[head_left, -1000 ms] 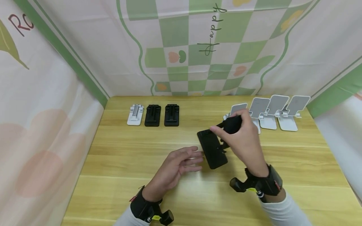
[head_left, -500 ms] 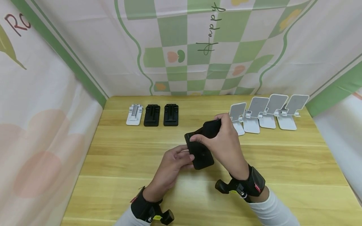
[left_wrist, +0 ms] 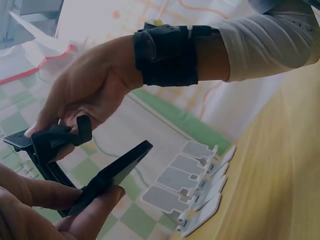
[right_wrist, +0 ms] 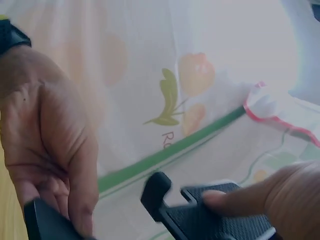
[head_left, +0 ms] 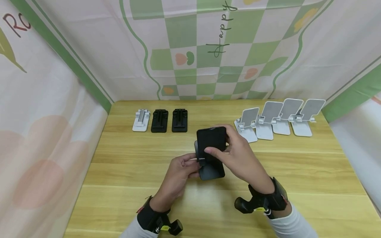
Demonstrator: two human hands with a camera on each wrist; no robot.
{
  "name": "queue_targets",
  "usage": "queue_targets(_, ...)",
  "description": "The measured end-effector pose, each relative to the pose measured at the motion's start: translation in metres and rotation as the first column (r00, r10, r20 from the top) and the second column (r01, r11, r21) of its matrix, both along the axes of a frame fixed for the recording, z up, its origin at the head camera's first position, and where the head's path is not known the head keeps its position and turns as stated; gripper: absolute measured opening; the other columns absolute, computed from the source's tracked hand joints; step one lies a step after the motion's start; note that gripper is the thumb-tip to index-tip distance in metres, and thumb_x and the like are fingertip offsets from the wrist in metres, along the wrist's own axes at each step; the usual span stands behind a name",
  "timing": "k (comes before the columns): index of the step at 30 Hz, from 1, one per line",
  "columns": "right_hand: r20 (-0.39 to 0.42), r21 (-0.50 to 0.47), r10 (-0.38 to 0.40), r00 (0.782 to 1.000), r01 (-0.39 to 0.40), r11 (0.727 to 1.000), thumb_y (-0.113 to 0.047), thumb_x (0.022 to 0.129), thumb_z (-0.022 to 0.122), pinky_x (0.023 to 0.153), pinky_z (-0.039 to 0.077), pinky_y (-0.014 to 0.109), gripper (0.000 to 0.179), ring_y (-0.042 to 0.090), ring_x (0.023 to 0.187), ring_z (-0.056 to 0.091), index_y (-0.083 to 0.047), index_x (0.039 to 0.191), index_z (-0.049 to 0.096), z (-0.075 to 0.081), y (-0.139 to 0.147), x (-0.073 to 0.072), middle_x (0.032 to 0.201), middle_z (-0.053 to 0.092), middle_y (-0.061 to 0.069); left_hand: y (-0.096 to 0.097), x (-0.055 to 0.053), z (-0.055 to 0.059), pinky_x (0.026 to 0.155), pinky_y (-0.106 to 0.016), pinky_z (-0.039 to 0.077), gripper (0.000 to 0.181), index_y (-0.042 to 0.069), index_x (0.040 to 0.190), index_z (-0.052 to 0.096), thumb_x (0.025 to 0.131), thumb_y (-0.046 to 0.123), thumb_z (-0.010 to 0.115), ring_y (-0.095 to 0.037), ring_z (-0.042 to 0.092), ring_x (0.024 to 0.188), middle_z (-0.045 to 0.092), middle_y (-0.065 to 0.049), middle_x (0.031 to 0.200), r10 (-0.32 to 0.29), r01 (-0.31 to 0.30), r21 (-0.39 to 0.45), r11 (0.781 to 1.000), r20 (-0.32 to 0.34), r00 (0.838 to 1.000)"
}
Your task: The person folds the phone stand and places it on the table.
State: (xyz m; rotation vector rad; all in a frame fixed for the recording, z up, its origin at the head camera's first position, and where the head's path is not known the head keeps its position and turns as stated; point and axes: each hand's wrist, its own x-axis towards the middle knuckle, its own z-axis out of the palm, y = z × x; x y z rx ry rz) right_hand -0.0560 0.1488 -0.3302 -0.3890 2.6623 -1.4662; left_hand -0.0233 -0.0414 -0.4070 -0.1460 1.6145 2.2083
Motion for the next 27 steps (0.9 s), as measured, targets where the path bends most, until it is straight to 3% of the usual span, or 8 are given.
queue_targets(4, -0.001, 0.012, 0.029, 1.000, -0.029, 0.999, -0.047, 0.078, 0.073, 0.091, 0.051, 0.040, 0.060, 0.017, 0.106, 0.060, -0.016, 0.126, 0.055, -0.003, 0.007, -0.005, 0.113, 0.062, 0.000, -0.004, -0.001, 0.000, 0.076, -0.035, 0.059, 0.041, -0.009, 0.127, 0.057, 0.088, 0.001, 0.062, -0.027, 0.069, 0.097, 0.069, -0.022, 0.111, 0.004, -0.004, 0.009, 1.000, 0.012, 1.000)
queue_targets(11, 0.171, -0.100, 0.071, 0.983, -0.054, 0.994, -0.043, 0.079, 0.074, 0.101, 0.043, 0.047, 0.062, 0.025, 0.123, 0.054, -0.015, 0.131, 0.053, -0.012, 0.013, -0.012, 0.123, 0.060, 0.003, -0.010, -0.002, 0.001, 0.075, -0.036, 0.058, 0.042, -0.012, 0.127, 0.055, 0.086, -0.002, 0.062, -0.030, 0.069, 0.095, 0.069, -0.025, 0.110, -0.037, 0.036, 0.029, 0.999, 0.044, 0.998)
queue_targets(21, 0.225, -0.193, 0.100, 0.969, -0.057, 0.980, -0.037, 0.079, 0.076, 0.080, 0.057, 0.037, 0.061, 0.019, 0.103, 0.067, -0.016, 0.132, 0.055, -0.013, 0.011, -0.011, 0.122, 0.063, 0.006, -0.011, -0.003, 0.003, 0.075, -0.035, 0.058, 0.046, -0.015, 0.130, 0.051, 0.086, -0.006, 0.060, -0.029, 0.068, 0.095, 0.067, -0.027, 0.112, -0.048, 0.045, 0.059, 0.997, 0.051, 0.998)
queue_targets(27, 0.180, -0.210, 0.099, 0.979, -0.060, 0.976, -0.033, 0.078, 0.078, 0.077, 0.059, 0.033, 0.058, 0.019, 0.099, 0.069, -0.015, 0.129, 0.058, -0.015, 0.011, -0.012, 0.121, 0.064, 0.006, -0.012, -0.002, 0.005, 0.075, -0.035, 0.058, 0.046, -0.014, 0.130, 0.051, 0.085, -0.006, 0.059, -0.028, 0.069, 0.095, 0.068, -0.027, 0.111, -0.051, 0.049, 0.042, 0.998, 0.050, 0.997)
